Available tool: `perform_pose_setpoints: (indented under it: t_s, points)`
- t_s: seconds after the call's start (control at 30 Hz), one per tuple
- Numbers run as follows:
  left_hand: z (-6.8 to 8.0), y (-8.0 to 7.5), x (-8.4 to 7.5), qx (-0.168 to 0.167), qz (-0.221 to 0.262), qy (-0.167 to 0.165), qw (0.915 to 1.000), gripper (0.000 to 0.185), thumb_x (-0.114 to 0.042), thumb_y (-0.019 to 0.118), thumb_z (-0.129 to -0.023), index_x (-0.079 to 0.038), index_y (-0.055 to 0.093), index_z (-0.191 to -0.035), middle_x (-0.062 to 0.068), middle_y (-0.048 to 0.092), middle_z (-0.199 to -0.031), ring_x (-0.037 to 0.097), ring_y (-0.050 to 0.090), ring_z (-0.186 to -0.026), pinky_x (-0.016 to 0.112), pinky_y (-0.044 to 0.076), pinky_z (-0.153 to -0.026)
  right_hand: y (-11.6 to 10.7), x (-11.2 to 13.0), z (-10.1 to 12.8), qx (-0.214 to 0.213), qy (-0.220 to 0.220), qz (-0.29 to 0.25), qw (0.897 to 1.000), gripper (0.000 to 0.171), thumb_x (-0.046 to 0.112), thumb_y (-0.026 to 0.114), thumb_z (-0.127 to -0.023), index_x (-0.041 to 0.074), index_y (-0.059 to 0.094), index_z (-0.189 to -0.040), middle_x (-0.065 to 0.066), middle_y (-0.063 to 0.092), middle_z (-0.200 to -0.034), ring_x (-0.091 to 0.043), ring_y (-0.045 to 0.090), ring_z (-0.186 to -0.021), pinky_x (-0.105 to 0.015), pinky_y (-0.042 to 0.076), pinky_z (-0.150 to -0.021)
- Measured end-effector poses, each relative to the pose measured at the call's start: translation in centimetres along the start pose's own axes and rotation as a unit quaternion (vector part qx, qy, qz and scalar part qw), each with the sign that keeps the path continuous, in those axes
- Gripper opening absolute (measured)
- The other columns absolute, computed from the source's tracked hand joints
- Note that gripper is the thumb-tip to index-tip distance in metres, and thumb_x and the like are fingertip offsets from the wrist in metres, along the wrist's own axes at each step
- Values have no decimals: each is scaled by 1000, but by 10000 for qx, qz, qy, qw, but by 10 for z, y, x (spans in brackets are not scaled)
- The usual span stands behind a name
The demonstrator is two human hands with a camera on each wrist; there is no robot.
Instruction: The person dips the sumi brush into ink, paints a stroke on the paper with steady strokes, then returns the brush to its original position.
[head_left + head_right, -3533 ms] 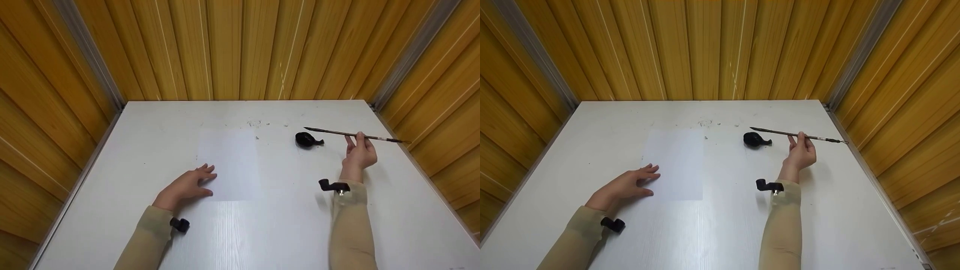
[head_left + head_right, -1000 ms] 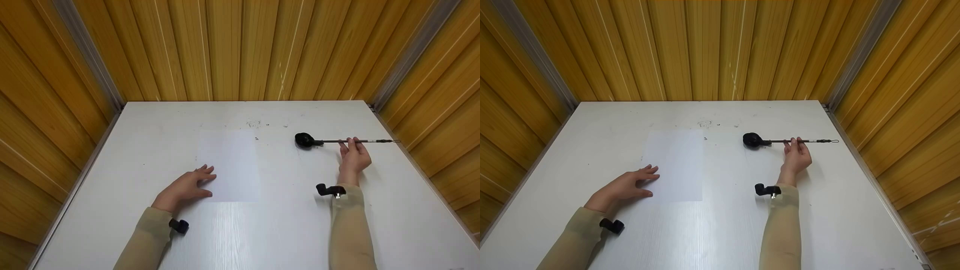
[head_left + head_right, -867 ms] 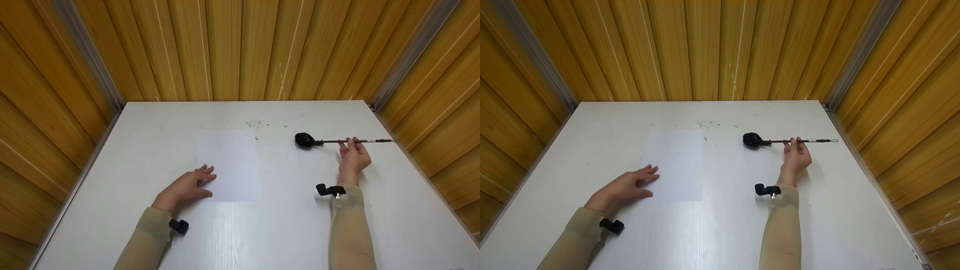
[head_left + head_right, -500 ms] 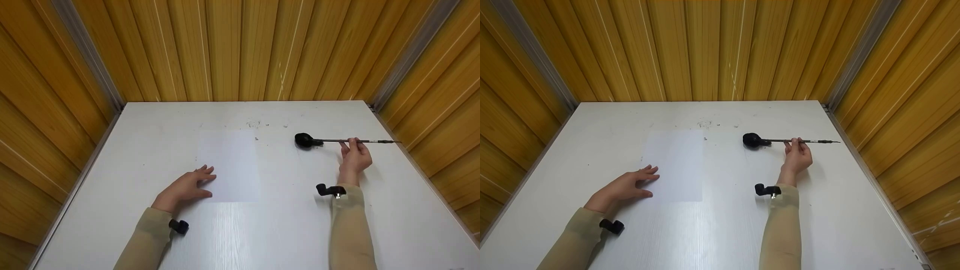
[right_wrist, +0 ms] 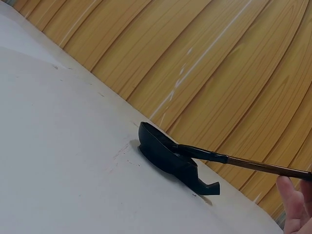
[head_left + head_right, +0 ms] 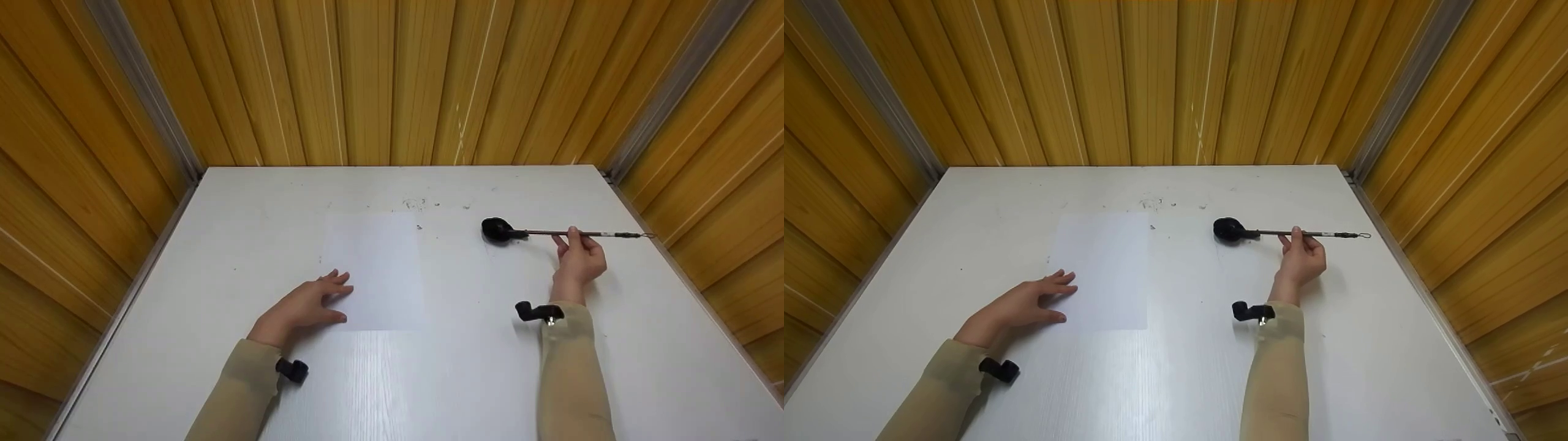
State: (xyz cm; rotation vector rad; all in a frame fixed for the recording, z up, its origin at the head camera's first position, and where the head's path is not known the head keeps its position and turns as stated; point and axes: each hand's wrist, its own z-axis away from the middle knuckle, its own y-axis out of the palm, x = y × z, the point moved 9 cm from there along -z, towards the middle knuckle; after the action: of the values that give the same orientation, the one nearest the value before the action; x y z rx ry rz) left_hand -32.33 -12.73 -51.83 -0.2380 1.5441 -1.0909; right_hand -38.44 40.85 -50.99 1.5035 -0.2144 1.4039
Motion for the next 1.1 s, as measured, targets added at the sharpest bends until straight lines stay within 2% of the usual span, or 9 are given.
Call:
perform_pose_setpoints:
  t_s: [0.37,0.53,0.63,0.87,1.1]
  points:
    - [-1,0,0,-26,-53,-34,10000,62,-21,81,-89,-10,59,-146,2,38,-166,30,22,-160,54,23,-128,4,8,2,68,-169,42,9998,20,8,82,-85,5,64,-93,-4,71,-97,-21,78,-72,-21,60,-60]
    - [-1,-1,1,-48,-23,-36,10000,62,-21,81,-89,-10,59,-146,3,38,-166,32,22,-160,54,23,-128,11,20,5,201,-489,184,9984,21,10,83,-85,6,65,-95,-4,70,-98,-19,78,-74,-19,58,-60]
    - [-1,-1,2,-57,-11,-17,10000,62,-21,81,-89,-9,59,-146,3,38,-166,32,22,-160,55,23,-128,16,29,8,317,-870,251,9954,20,8,83,-85,6,66,-95,-5,68,-96,-18,77,-72,-18,57,-59]
    - [-1,0,3,-68,37,4,10000,62,-20,80,-89,-10,58,-146,3,38,-166,33,22,-160,55,23,-128,26,49,16,492,-1829,533,9805,18,4,84,-83,6,67,-88,-4,69,-86,-13,75,-65,-16,55,-56]
    - [-1,0,3,-65,33,-45,10000,62,-21,81,-89,-10,59,-146,2,38,-166,31,22,-160,54,23,-129,37,60,27,645,-2615,1109,9567,17,3,83,-84,8,67,-84,1,70,-83,-7,73,-62,-15,51,-53]
